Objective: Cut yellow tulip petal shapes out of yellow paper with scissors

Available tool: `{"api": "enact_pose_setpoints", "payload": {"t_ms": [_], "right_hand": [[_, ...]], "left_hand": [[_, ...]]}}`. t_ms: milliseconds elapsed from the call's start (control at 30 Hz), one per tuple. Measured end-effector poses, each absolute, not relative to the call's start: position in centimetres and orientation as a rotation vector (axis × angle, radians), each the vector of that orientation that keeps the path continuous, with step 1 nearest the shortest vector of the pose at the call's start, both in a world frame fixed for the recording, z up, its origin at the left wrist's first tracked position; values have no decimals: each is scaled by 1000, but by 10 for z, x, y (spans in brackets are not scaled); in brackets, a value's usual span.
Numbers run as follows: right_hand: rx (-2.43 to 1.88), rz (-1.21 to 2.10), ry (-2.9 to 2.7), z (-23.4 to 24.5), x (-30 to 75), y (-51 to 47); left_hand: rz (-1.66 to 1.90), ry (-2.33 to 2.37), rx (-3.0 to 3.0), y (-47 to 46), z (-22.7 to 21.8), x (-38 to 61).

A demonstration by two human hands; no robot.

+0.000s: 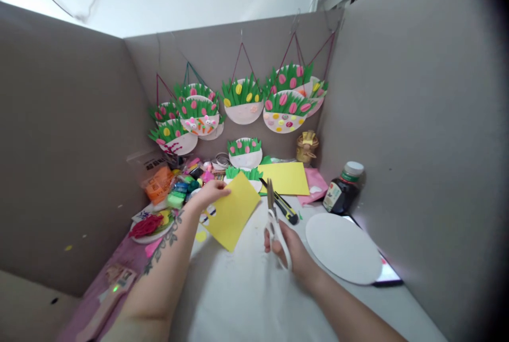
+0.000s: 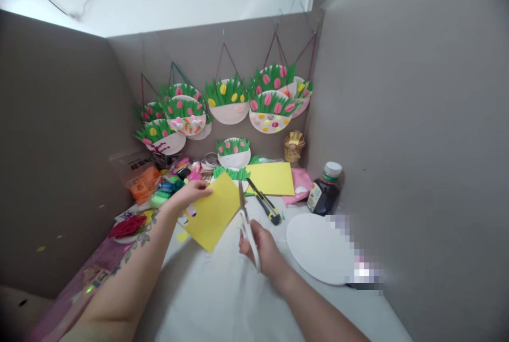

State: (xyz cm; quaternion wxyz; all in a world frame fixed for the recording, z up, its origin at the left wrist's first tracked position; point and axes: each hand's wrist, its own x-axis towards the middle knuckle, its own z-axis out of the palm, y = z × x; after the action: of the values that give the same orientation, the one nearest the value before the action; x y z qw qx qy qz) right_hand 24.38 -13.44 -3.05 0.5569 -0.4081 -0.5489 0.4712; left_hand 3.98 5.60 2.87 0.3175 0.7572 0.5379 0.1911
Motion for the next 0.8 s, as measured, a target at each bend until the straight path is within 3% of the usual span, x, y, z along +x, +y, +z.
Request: {"api": "enact_pose_setpoints", "payload": {"t_ms": [167, 333, 467, 800], "right_hand": [[-882, 1094, -1165, -21, 242, -136], [-917, 1228, -1180, -34, 230, -132], [-980, 1319, -1317, -45, 222, -132], [-1098, 1352, -1474, -81, 204, -133]], "left_hand": [[1404, 907, 1056, 17, 50, 35], [1193, 735, 710, -27, 35, 50], [1248, 698, 895, -44, 16, 58], [1400, 1102, 1306, -69, 2, 54]]}}
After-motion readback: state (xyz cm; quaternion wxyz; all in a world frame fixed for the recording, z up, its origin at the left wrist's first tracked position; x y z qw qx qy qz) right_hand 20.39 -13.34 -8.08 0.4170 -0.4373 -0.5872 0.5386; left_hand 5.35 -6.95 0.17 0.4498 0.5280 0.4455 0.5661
